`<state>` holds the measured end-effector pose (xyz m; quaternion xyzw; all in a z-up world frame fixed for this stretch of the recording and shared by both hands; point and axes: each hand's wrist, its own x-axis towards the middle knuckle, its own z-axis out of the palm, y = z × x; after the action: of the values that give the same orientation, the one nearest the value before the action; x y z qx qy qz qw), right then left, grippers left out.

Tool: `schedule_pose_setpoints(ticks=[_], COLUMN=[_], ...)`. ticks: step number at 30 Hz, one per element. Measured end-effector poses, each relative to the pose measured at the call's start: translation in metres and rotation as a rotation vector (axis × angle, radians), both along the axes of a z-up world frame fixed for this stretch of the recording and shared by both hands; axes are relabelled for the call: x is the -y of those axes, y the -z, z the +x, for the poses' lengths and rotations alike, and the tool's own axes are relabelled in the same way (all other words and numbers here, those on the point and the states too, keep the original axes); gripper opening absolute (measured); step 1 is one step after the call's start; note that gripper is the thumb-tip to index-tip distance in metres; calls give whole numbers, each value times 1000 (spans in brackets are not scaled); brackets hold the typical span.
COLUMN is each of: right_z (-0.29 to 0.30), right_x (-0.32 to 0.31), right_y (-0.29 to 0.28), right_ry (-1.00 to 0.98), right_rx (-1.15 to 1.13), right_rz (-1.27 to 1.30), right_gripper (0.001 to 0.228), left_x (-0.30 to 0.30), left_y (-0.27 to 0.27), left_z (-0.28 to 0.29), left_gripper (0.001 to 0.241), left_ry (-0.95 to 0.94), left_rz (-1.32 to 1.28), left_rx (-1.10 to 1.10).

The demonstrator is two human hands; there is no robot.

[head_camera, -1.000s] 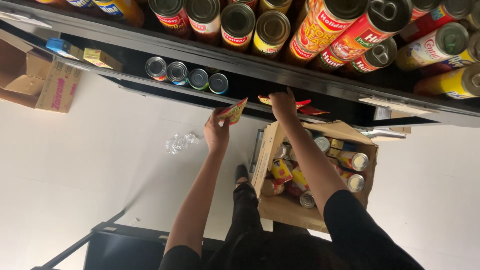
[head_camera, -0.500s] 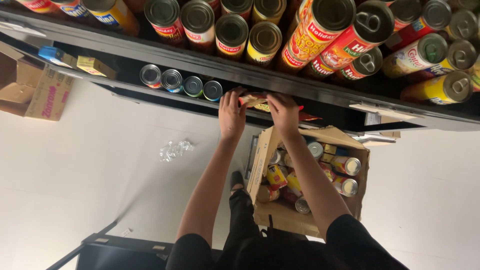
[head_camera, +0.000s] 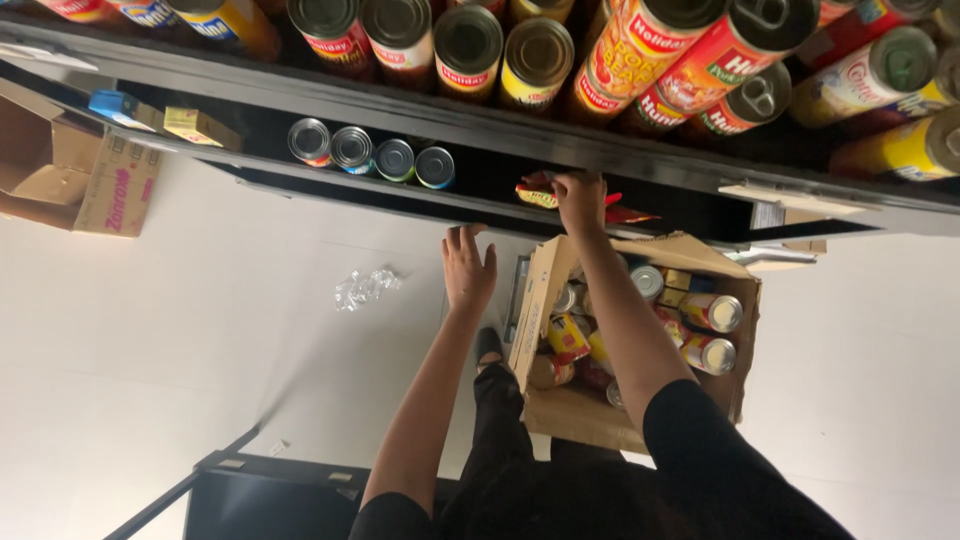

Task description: Restocking canned goods and small packets onto grocery store shelves from a box.

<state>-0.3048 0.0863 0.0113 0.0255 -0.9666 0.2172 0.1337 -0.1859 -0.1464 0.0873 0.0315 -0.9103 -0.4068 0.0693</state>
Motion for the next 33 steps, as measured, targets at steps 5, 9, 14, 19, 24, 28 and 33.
schedule_pose_setpoints(ticks=[5, 9, 14, 19, 24, 28, 33], right_z=[22, 61, 187, 328, 412, 432, 444], right_x=[-10, -37, -90, -162, -220, -237, -251], right_y=[-37, -58, -42, 13, 28, 13, -11], right_ry=[-32, -74, 148, 429, 413, 316, 161], right_rx=[-82, -144, 21, 101, 424, 414, 462], right_rz=[2, -100, -369, -629, -670, -669, -615], right_gripper=[26, 41, 36, 17, 22, 25, 26], left_x=[-16, -37, -80, -136, -203, -257, -328], left_y=[-1, 14, 25, 64, 104, 131, 136], left_z=[21, 50, 115, 176, 199, 199, 196], left_gripper=[38, 36, 36, 34, 44, 57, 60], left_ry=[30, 58, 224, 567, 944, 1001, 911], left_rz=[-21, -53, -169, -247, -447, -615, -592], left_rx=[94, 161, 150, 163, 369, 413, 370])
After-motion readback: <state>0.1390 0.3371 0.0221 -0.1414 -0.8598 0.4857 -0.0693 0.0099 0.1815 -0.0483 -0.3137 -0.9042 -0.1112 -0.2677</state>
